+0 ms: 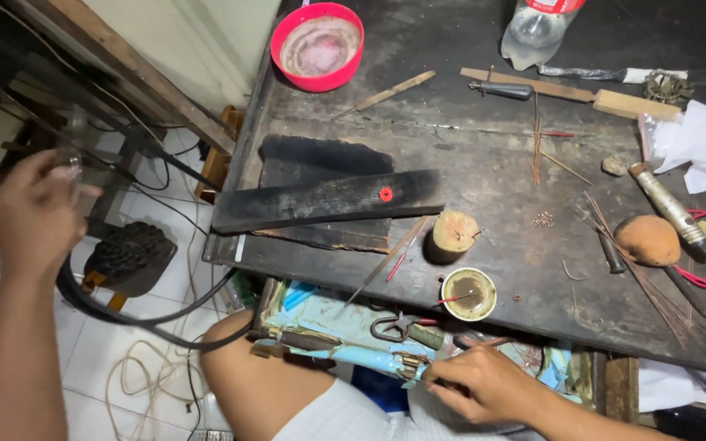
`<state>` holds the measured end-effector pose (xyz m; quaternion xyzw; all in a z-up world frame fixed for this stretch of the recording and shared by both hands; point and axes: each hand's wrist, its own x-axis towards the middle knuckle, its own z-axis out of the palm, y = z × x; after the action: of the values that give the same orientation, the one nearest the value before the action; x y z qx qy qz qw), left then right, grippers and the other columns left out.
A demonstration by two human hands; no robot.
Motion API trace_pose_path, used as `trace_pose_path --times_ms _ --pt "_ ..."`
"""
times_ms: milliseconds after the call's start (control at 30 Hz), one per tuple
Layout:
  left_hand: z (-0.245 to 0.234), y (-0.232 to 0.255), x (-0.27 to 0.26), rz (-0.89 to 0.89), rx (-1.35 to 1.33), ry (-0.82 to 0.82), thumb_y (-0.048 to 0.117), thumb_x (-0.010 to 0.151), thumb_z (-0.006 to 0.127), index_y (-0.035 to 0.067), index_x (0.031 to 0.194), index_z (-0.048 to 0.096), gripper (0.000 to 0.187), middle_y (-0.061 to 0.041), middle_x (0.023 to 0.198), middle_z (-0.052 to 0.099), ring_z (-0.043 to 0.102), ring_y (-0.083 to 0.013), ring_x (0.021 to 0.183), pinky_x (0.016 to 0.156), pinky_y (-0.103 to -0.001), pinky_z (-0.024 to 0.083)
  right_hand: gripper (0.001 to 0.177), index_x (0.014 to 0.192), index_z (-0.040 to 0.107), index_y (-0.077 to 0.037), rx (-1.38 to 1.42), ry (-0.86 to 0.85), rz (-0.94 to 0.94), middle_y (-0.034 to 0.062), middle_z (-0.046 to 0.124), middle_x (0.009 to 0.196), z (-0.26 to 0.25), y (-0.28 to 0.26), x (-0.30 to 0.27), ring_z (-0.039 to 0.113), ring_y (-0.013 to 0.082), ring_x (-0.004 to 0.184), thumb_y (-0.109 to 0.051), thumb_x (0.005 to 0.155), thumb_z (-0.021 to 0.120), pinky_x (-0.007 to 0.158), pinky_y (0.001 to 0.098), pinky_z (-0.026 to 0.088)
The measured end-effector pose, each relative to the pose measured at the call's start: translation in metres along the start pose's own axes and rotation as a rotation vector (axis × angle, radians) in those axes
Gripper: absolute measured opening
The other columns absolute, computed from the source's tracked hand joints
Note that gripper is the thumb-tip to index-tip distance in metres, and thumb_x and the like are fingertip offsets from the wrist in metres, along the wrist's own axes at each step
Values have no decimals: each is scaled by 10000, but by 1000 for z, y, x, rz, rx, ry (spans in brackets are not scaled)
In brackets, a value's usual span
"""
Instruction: Soldering and manipulating a small jewelry component using a torch and tweezers on a specialized block.
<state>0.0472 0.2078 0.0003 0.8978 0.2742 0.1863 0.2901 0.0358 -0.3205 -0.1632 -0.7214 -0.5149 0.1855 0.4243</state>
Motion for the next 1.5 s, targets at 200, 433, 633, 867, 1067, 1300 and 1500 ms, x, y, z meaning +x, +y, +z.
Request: trace_pose_path --times_ms 200,433,633,867,1067,1300,1500 --pt "67 -32 97 64 -1 -310 220 1118 549 65 951 715 282 -64 934 751 512 -170 443 332 -311 403 69 976 649 -75 -105 80 -137 81 645 739 -8 -16 11 613 280 582 -133 1008 632 507 380 486" --pt "150 -53 131 -132 273 -368 209 769 583 171 1056 788 355 -122 1042 778 718 -349 984 788 -401 557 125 1097 651 -114 -264 29 -20 52 564 856 -1 -9 5 607 237 646 -185 1055 557 439 385 429" --pt "197 -114 98 -293 -511 -533 201 971 678 4 1033 736 215 -98 829 715 544 -165 490 404 -321 435 182 1153 621 -78 -273 60 -60 92 574 943 -10 -21 12 607 311 671 -221 1078 536 513 415 461" --pt "198 -213 19 -397 -613 -158 -19 916 525 64 1017 721 236 -91 1054 723 713 -189 901 797 -256 607 312 1064 651 -98 -245 189 114 81 640 928 11 -8 -6 660 325 712 -389 963 698 546 433 514" --pt "149 -200 -91 -182 -519 406 -12 999 577 92 1095 606 145 -75 929 652 639 -128 739 660 -254 539 333 1018 693 -134 -188 134 228 53 658 913 17 6 -10 705 314 761 -423 867 763 621 433 532" --pt "130 -23 -135 367 -57 140 44 959 702 -17 1129 759 188 -125 981 632 519 -107 612 519 -240 458 373 930 645 -124 -108 52 339 52 641 874 20 15 -10 689 273 755 -473 885 769 642 404 525" --pt "158 -39 -142 315 209 121 245 973 709 73 1168 802 276 -89 1037 555 574 -220 734 565 -381 493 373 1120 665 -186 48 -253 577 9 611 1060 -6 1 3 688 190 972 -533 995 721 747 327 495"
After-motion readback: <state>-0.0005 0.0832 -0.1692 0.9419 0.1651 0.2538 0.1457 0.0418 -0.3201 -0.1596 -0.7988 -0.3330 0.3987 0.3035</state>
